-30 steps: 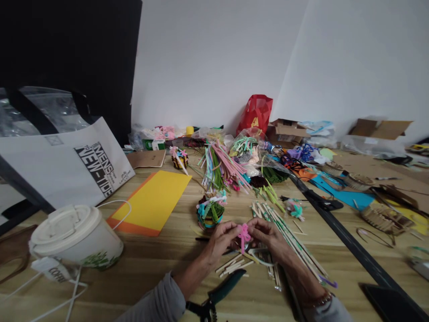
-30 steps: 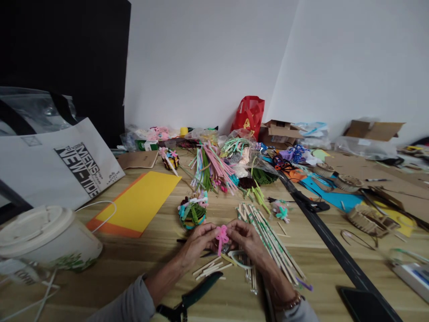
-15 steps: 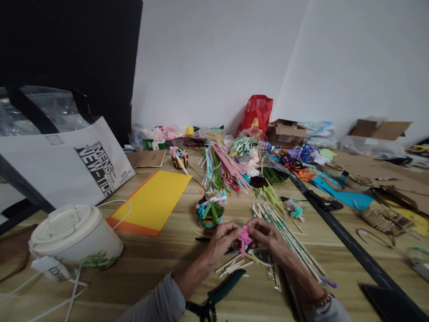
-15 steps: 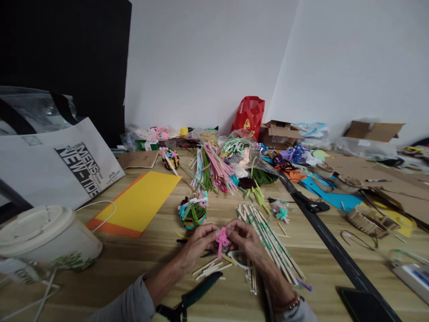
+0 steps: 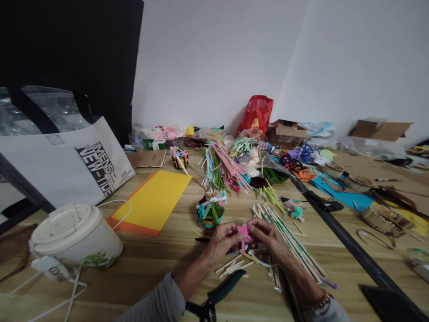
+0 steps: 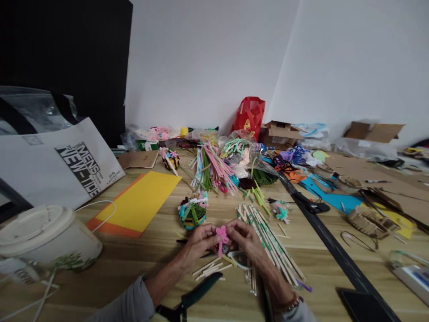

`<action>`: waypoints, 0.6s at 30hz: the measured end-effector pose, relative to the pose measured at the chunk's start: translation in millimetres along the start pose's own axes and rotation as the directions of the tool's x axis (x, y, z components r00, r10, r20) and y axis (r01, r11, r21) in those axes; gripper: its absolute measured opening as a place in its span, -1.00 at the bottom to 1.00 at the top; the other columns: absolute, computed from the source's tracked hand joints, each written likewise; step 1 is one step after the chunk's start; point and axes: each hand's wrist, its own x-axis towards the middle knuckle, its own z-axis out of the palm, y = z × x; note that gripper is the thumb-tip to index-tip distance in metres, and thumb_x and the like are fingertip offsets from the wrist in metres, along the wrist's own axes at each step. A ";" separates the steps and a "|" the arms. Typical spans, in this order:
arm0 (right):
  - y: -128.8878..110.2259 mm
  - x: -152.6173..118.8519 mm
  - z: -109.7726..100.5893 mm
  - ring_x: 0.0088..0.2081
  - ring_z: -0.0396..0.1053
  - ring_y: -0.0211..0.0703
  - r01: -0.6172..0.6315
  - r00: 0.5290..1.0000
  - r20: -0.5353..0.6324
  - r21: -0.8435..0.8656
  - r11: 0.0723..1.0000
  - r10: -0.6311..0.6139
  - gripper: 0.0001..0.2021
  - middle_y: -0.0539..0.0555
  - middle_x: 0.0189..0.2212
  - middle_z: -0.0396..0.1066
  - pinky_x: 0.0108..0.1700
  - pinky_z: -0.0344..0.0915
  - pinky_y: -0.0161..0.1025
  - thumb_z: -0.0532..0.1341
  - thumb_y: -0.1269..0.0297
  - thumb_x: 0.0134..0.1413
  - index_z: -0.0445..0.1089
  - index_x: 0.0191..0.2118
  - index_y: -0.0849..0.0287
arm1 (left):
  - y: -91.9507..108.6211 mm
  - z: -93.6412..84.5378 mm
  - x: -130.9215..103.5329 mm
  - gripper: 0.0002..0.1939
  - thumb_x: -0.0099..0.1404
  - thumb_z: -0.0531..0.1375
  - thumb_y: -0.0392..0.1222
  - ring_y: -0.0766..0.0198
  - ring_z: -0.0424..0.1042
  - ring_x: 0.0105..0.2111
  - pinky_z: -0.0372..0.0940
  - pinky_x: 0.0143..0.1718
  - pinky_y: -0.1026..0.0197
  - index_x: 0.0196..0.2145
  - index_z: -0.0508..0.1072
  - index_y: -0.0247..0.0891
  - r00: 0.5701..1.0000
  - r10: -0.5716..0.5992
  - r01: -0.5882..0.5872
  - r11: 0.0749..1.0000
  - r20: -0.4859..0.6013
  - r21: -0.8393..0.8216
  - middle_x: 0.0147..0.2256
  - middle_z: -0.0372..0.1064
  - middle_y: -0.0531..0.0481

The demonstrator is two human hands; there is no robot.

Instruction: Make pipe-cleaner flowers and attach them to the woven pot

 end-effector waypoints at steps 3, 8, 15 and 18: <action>0.3 0.6 1.4 -0.54 0.27 -0.30 -0.026 1.000 -0.003 -0.006 1.000 0.026 -0.58 -0.04 -0.56 0.35 -0.48 0.22 -0.34 0.32 -0.14 -0.11 0.42 -0.40 0.18 | -0.3 -0.3 0.7 -0.58 -0.04 0.40 0.05 0.26 0.39 -0.47 0.28 -0.43 0.25 -0.37 0.50 -0.36 1.000 0.010 -0.010 1.000 -0.027 -0.025 -0.42 0.45 -0.08; 0.3 1.0 3.4 -0.57 0.23 -0.32 -0.051 0.999 0.002 0.003 0.999 0.051 -0.59 -0.06 -0.59 0.32 -0.50 0.20 -0.36 0.33 -0.13 -0.11 0.41 -0.44 0.18 | -3.2 -3.3 1.8 -0.59 0.07 0.32 0.09 0.27 0.39 -0.47 0.27 -0.43 0.26 -0.34 0.52 -0.36 0.999 -0.014 0.014 1.000 -0.043 0.003 -0.42 0.45 -0.07; 1.6 0.2 0.3 -0.54 0.28 -0.29 -0.056 0.998 0.041 -0.028 0.998 0.057 -0.58 -0.03 -0.58 0.35 -0.47 0.21 -0.34 0.30 -0.14 -0.07 0.39 -0.43 0.18 | 2.5 -2.2 -0.8 -0.62 -0.03 0.39 0.02 0.30 0.39 -0.49 0.27 -0.42 0.27 -0.37 0.50 -0.35 0.995 -0.012 0.006 0.999 -0.102 -0.053 -0.43 0.46 -0.05; 4.5 1.2 -1.1 -0.55 0.27 -0.30 -0.046 0.997 0.060 -0.028 0.999 0.048 -0.59 -0.03 -0.58 0.35 -0.49 0.19 -0.36 0.32 -0.12 -0.09 0.38 -0.44 0.19 | 3.4 -1.3 -0.5 -0.59 -0.04 0.39 0.04 0.30 0.38 -0.51 0.28 -0.44 0.25 -0.37 0.48 -0.36 0.995 -0.028 0.018 0.995 -0.096 -0.100 -0.45 0.44 -0.04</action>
